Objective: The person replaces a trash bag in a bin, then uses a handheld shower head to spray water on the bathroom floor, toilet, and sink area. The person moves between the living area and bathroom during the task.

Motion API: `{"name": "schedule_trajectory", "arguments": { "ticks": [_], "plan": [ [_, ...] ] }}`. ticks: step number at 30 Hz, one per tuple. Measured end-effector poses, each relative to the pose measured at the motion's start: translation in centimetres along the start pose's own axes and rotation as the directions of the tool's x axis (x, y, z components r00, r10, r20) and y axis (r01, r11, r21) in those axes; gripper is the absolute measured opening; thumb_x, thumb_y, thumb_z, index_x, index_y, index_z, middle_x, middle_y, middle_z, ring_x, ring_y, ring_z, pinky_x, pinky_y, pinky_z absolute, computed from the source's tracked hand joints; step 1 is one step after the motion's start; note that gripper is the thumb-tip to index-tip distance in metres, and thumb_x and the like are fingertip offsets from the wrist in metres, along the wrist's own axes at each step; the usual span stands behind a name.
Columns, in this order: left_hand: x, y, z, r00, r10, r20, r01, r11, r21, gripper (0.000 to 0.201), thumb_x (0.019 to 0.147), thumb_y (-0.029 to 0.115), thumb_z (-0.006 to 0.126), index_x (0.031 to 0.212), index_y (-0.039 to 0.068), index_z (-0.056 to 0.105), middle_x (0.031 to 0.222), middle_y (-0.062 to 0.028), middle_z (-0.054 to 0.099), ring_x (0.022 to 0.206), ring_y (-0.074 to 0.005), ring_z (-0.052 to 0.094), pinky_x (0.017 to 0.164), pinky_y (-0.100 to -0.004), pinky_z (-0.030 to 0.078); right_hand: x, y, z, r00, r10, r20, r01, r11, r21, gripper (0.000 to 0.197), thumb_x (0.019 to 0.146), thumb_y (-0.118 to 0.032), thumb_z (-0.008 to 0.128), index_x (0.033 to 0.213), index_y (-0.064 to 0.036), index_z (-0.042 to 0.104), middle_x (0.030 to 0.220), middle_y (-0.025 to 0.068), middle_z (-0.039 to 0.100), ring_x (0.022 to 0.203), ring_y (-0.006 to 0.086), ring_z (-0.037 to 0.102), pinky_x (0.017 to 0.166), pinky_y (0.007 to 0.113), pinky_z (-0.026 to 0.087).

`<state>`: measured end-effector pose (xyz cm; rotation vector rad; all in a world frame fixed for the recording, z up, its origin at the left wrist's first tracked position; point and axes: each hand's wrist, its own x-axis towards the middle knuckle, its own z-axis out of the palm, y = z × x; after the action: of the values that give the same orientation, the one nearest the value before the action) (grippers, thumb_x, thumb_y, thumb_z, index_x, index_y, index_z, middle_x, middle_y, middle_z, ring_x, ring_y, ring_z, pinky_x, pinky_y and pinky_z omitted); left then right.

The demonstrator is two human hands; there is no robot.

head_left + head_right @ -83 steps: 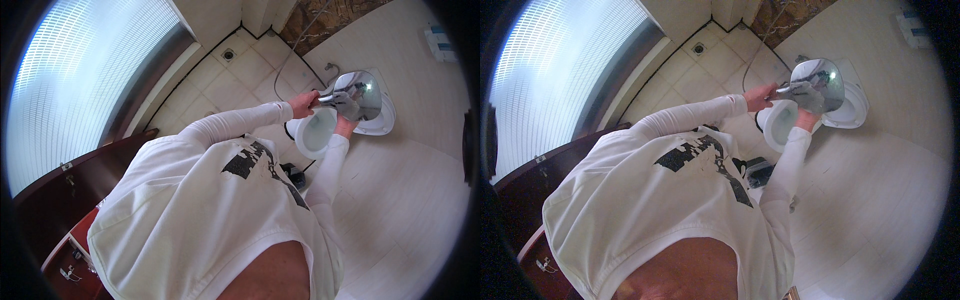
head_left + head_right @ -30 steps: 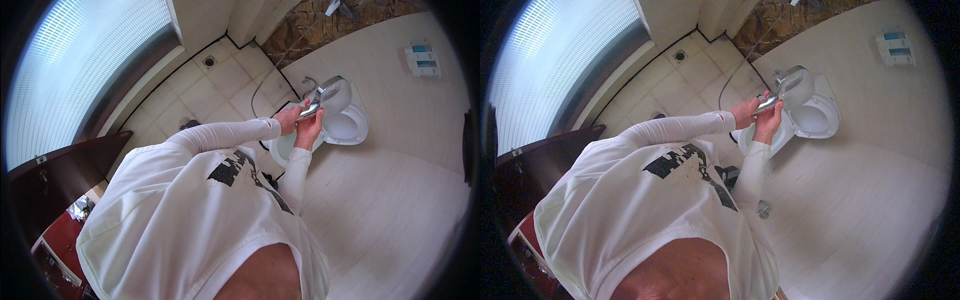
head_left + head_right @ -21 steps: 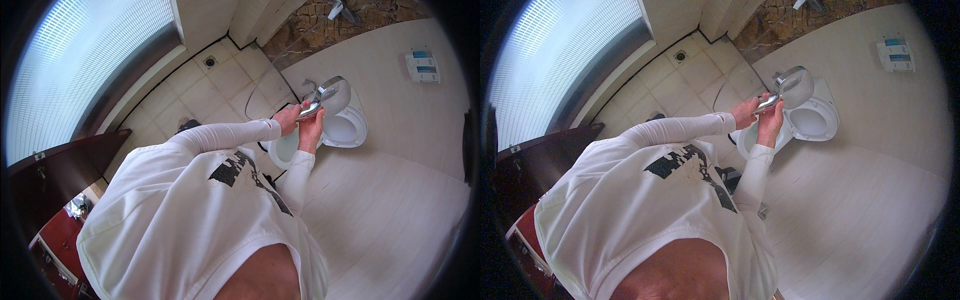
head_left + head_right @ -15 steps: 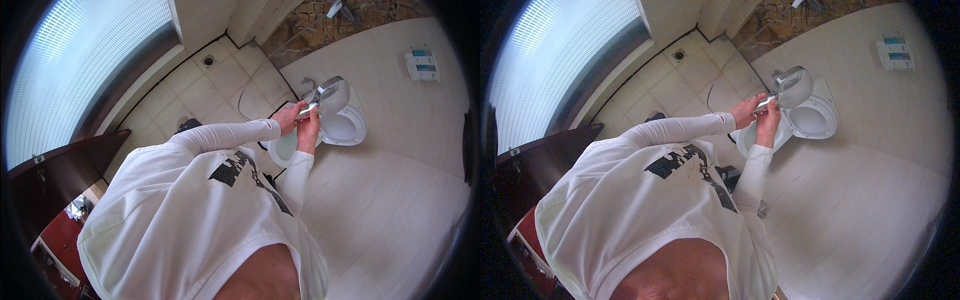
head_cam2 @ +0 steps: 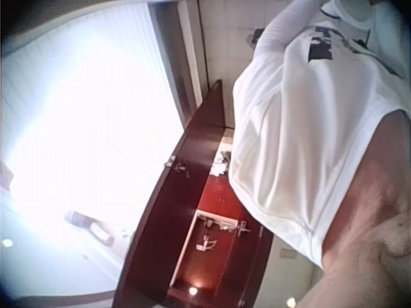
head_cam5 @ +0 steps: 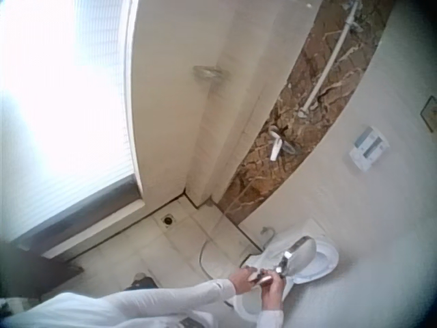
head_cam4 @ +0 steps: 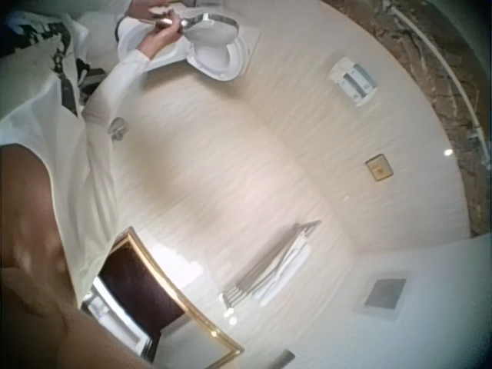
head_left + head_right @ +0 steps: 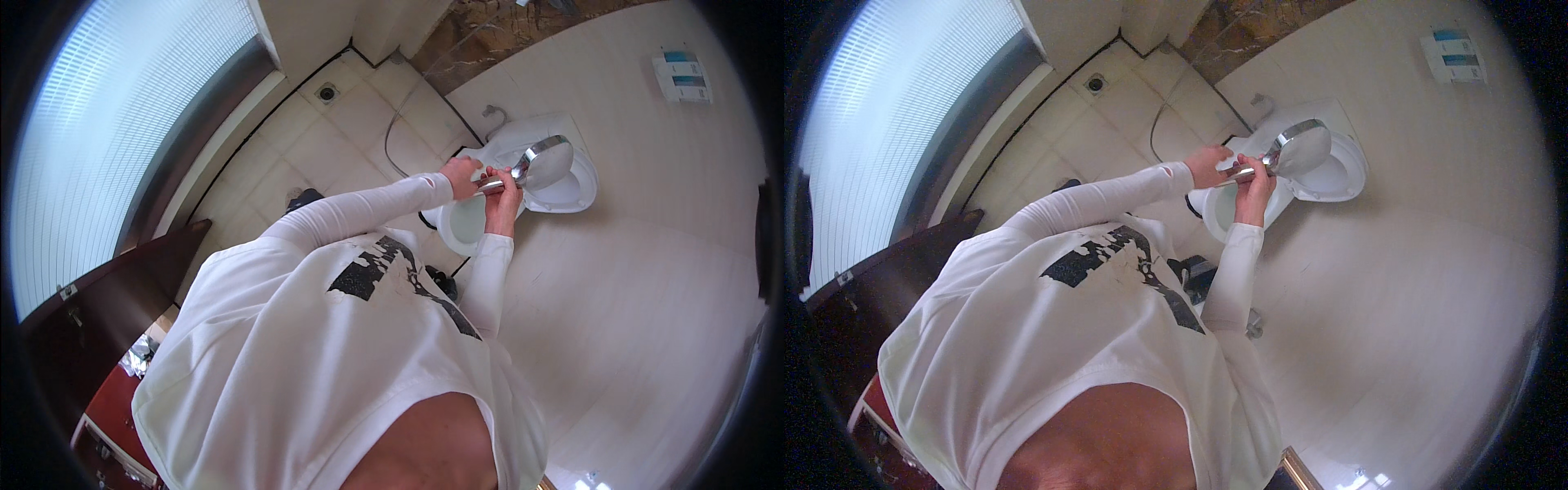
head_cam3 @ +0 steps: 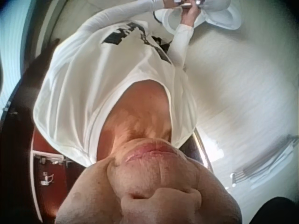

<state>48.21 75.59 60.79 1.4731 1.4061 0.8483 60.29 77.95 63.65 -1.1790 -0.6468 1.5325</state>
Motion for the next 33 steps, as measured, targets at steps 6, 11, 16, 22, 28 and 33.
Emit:
{"name": "schedule_trajectory", "arguments": {
  "ticks": [6, 11, 16, 22, 28, 33],
  "plan": [
    [2.9, -2.2, -2.2, 0.997, -0.075, -0.036, 0.047, 0.868, -0.493, 0.045, 0.066, 0.015, 0.058, 0.108, 0.003, 0.047, 0.1, -0.0143, 0.053, 0.086, -0.0211, 0.053, 0.073, -0.0301, 0.043, -0.6, -0.7, -2.9, 0.999, -0.036, -0.007, 0.036, 0.998, 0.044, 0.039, 0.068, 0.002, 0.056, 0.103, -0.0012, 0.038, 0.071, 0.0094, 0.049, 0.062, 0.0217, 0.054, 0.062, 0.035, 0.046],
    [4.7, 0.4, -3.4, 0.992, -0.123, 0.042, 0.111, 0.638, -0.762, 0.051, 0.073, 0.015, 0.054, 0.119, 0.006, 0.036, 0.115, -0.0099, 0.045, 0.094, -0.0178, 0.048, 0.073, -0.0295, 0.041, -1.4, -0.9, -4.0, 0.996, -0.043, 0.081, 0.04, 0.998, 0.042, 0.036, 0.069, 0.003, 0.057, 0.101, -0.002, 0.042, 0.073, 0.0073, 0.049, 0.059, 0.0193, 0.053, 0.063, 0.034, 0.045],
    [5.8, 1.3, -3.3, 0.995, -0.019, 0.1, 0.091, 0.605, -0.791, 0.053, 0.077, 0.017, 0.051, 0.124, 0.011, 0.03, 0.121, -0.0054, 0.04, 0.102, -0.0173, 0.044, 0.075, -0.0306, 0.041, -2.1, -0.6, -3.8, 0.982, -0.049, 0.18, 0.027, 0.992, 0.126, 0.025, 0.074, -0.005, 0.057, 0.097, -0.0028, 0.047, 0.073, 0.0072, 0.052, 0.07, 0.0215, 0.052, 0.069, 0.036, 0.043],
    [4.4, -3.1, 0.1, 0.989, 0.018, 0.145, 0.043, 0.911, -0.409, 0.051, 0.074, 0.018, 0.051, 0.122, 0.009, 0.034, 0.111, -0.0037, 0.049, 0.085, -0.0135, 0.049, 0.063, -0.0256, 0.042, -1.5, -0.1, -3.5, 0.958, -0.056, 0.28, -0.026, 0.96, 0.279, 0.019, 0.076, -0.012, 0.056, 0.092, -0.0054, 0.05, 0.085, 0.0076, 0.054, 0.082, 0.0226, 0.051, 0.076, 0.037, 0.04],
    [1.9, -3.0, -1.2, 0.917, -0.283, 0.28, 0.397, 0.59, -0.703, 0.051, 0.074, 0.025, 0.052, 0.12, 0.007, 0.037, 0.103, -0.0057, 0.051, 0.088, -0.0221, 0.052, 0.074, -0.0341, 0.043, 0.0, 0.7, -4.0, 0.945, -0.001, 0.326, -0.007, 1.0, 0.025, 0.024, 0.074, -0.01, 0.058, 0.095, -0.0036, 0.049, 0.086, 0.007, 0.054, 0.08, 0.0194, 0.052, 0.074, 0.034, 0.041],
    [2.7, -4.0, -5.4, 0.901, -0.366, 0.232, 0.337, 0.255, -0.906, 0.052, 0.08, 0.026, 0.049, 0.125, 0.015, 0.025, 0.112, -0.0024, 0.044, 0.084, -0.0204, 0.052, 0.074, -0.0362, 0.043, -0.2, 1.7, -2.7, 0.915, 0.11, 0.388, 0.016, 0.952, -0.307, 0.026, 0.068, -0.007, 0.064, 0.09, 0.0008, 0.051, 0.079, 0.0059, 0.055, 0.074, 0.016, 0.053, 0.073, 0.03, 0.042]
  ]
}}
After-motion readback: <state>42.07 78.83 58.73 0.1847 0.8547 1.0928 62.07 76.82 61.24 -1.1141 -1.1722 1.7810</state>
